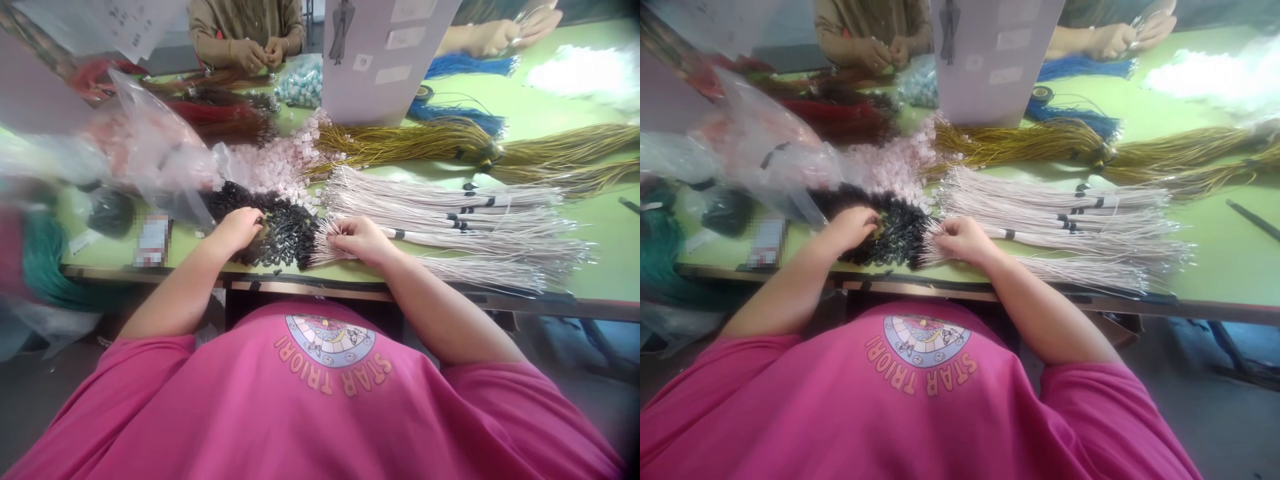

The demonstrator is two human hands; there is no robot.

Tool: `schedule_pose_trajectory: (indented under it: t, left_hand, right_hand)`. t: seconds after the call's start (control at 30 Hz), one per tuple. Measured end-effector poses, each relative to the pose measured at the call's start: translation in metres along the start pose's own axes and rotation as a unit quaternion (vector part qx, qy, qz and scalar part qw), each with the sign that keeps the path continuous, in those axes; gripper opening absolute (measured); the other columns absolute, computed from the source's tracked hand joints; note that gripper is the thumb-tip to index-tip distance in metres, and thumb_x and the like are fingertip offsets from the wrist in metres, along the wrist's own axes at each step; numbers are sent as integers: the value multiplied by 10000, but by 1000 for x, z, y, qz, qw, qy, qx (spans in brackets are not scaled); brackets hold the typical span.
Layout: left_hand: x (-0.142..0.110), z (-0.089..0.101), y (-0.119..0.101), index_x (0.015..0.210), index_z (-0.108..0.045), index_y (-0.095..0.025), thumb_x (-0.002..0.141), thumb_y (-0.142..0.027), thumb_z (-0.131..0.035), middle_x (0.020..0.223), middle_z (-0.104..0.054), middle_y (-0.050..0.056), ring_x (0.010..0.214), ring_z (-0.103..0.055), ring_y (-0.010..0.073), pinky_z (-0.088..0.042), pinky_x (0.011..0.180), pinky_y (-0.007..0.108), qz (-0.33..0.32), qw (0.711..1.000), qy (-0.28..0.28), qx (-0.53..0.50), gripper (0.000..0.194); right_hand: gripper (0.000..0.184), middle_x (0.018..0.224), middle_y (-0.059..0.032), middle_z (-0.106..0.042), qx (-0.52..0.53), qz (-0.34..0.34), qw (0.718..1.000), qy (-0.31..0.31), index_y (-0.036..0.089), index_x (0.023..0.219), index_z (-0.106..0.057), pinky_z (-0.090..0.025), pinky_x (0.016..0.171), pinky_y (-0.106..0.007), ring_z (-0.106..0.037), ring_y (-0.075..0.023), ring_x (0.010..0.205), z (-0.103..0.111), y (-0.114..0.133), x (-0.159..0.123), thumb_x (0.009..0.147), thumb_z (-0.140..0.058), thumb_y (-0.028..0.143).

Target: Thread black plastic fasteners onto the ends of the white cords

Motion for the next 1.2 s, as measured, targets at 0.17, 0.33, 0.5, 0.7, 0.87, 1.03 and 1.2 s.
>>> schedule_pose_trajectory:
  t: [0.17, 0.33, 0.5, 0.7, 0.87, 1.03, 1.2]
  left_hand:
    - [-1, 5, 1, 860, -649, -211, 740, -280, -551, 923, -626, 46, 820, -574, 192, -438, 742, 295, -7, 997, -24, -74, 170]
    - [-17, 30, -10, 873, -643, -205, 725, -357, -598, 773, -642, 22, 675, -570, 159, -439, 662, 287, 46, 974, -92, -203, 217]
    - [-36, 42, -75, 834, -620, -171, 714, -369, -628, 790, -648, 19, 685, -574, 125, -458, 685, 262, -53, 939, -79, -332, 232]
    - [-32, 25, -102, 870, -604, -170, 656, -373, -690, 737, -632, 0, 646, -573, 111, -469, 636, 243, -61, 917, -72, -388, 307]
    - [-28, 22, -102, 764, -633, -167, 682, -348, -673, 749, -656, 14, 662, -584, 126, -467, 645, 259, -75, 925, -94, -360, 203]
    - [-30, 26, -109, 888, -666, -185, 796, -283, -556, 863, -671, 35, 775, -605, 137, -471, 738, 274, -133, 919, -102, -358, 174]
    - [-31, 23, -111, 1008, -637, -186, 831, -286, -502, 949, -668, 49, 844, -615, 154, -477, 793, 295, -131, 919, -71, -366, 244]
  right_hand:
    - [124, 536, 12, -546, 11, 9, 1000, -5, 132, 668, -601, -322, 467, -217, -437, -73, 465, -1, -3, 2, 647, -537, 237]
    - [136, 540, 12, -541, 47, -9, 999, 0, 135, 699, -602, -322, 443, -219, -432, -79, 452, -3, -10, 3, 644, -544, 245]
    - [154, 529, 13, -515, 49, 3, 999, -3, 129, 667, -592, -320, 461, -219, -419, -75, 471, -2, -5, 1, 659, -544, 276]
    - [210, 533, 16, -498, 34, 14, 999, 10, 121, 680, -590, -311, 472, -225, -402, -76, 482, -1, 3, -3, 684, -535, 324]
    - [198, 513, 29, -467, -21, 45, 999, 6, 127, 607, -547, -308, 503, -221, -395, -72, 495, 0, 8, -2, 706, -499, 291]
    - [244, 481, 44, -413, -38, 55, 998, 15, 143, 575, -496, -287, 503, -226, -355, -66, 473, -3, 7, -2, 747, -468, 314]
    - [261, 486, 44, -384, -33, 49, 998, 13, 155, 563, -455, -272, 488, -228, -333, -65, 469, -5, 7, -2, 759, -460, 327]
Point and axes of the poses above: each hand's wrist, its own x-axis towards the middle knuckle, its own z-axis out of the back of the hand, y = z × x, the point moved 7 cm from there along x, towards the middle knuckle
